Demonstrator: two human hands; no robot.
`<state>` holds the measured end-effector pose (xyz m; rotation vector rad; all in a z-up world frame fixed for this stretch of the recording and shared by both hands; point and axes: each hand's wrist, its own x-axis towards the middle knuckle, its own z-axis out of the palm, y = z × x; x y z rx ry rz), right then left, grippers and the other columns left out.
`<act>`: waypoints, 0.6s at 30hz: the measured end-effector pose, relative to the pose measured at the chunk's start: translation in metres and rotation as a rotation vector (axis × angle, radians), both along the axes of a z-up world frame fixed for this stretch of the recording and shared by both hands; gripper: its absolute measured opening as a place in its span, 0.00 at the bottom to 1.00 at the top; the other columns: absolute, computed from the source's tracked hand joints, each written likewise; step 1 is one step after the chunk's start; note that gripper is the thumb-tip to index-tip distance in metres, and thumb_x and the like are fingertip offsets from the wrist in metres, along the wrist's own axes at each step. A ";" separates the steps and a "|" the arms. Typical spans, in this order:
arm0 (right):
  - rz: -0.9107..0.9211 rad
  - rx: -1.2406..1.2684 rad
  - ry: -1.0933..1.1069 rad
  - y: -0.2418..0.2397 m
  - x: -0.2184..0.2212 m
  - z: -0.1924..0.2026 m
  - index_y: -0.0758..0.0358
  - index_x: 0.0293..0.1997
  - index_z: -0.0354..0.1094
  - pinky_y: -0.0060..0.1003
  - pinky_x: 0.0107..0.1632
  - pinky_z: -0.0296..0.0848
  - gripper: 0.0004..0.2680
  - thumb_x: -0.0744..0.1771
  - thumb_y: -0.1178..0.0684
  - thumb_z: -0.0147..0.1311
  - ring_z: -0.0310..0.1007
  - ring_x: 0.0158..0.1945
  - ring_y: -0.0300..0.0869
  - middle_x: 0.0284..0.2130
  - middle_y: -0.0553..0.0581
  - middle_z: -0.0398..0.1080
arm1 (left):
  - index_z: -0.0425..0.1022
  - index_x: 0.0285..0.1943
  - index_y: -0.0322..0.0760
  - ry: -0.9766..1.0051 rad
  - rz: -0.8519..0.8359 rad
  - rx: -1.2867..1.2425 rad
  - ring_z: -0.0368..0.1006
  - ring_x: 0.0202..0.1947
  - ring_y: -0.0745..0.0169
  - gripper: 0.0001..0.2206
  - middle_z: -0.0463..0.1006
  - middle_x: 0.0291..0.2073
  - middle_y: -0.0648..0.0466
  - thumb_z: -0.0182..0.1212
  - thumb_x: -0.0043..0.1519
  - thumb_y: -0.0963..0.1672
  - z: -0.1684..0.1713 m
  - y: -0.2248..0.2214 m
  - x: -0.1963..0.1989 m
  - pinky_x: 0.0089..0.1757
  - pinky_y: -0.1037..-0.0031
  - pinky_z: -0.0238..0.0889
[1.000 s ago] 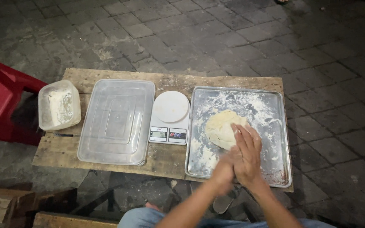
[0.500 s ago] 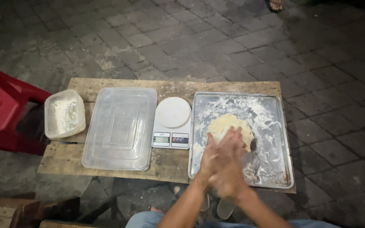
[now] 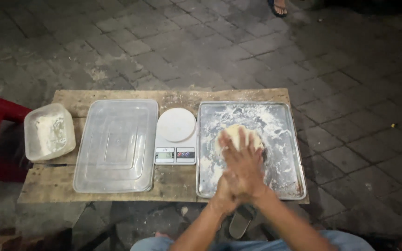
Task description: Portioning a large mass of dough into smaller pieces, weighing them on a digital scale for consistency, and rolling them into balls on a floured tray.
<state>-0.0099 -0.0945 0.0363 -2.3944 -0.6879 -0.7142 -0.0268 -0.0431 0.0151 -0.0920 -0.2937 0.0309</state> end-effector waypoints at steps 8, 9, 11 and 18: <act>-0.013 -0.079 0.179 0.011 -0.024 -0.002 0.50 0.78 0.39 0.66 0.77 0.25 0.25 0.68 0.51 0.36 0.31 0.80 0.57 0.76 0.54 0.45 | 0.34 0.84 0.52 -0.080 -0.556 0.356 0.26 0.81 0.53 0.38 0.29 0.82 0.55 0.35 0.68 0.64 -0.054 0.025 0.031 0.71 0.52 0.36; -0.191 -0.154 0.265 0.010 -0.014 0.000 0.40 0.78 0.31 0.69 0.75 0.21 0.37 0.62 0.64 0.49 0.33 0.79 0.56 0.75 0.47 0.48 | 0.36 0.83 0.50 -0.054 -0.571 0.357 0.29 0.80 0.53 0.37 0.31 0.81 0.54 0.36 0.69 0.63 -0.054 0.026 0.030 0.70 0.52 0.38; -0.170 -0.123 0.133 -0.013 -0.002 -0.016 0.47 0.78 0.39 0.66 0.76 0.22 0.27 0.66 0.51 0.37 0.30 0.80 0.59 0.77 0.48 0.45 | 0.39 0.82 0.49 -0.013 -0.587 0.359 0.33 0.79 0.52 0.36 0.35 0.80 0.53 0.36 0.69 0.61 -0.054 0.030 0.020 0.70 0.52 0.39; 0.152 -0.044 0.083 0.009 -0.043 -0.013 0.60 0.77 0.48 0.68 0.76 0.23 0.25 0.73 0.38 0.22 0.29 0.80 0.62 0.76 0.59 0.46 | 0.53 0.78 0.40 0.151 -0.738 0.340 0.52 0.74 0.51 0.29 0.54 0.76 0.47 0.40 0.69 0.53 -0.051 0.014 -0.005 0.69 0.52 0.48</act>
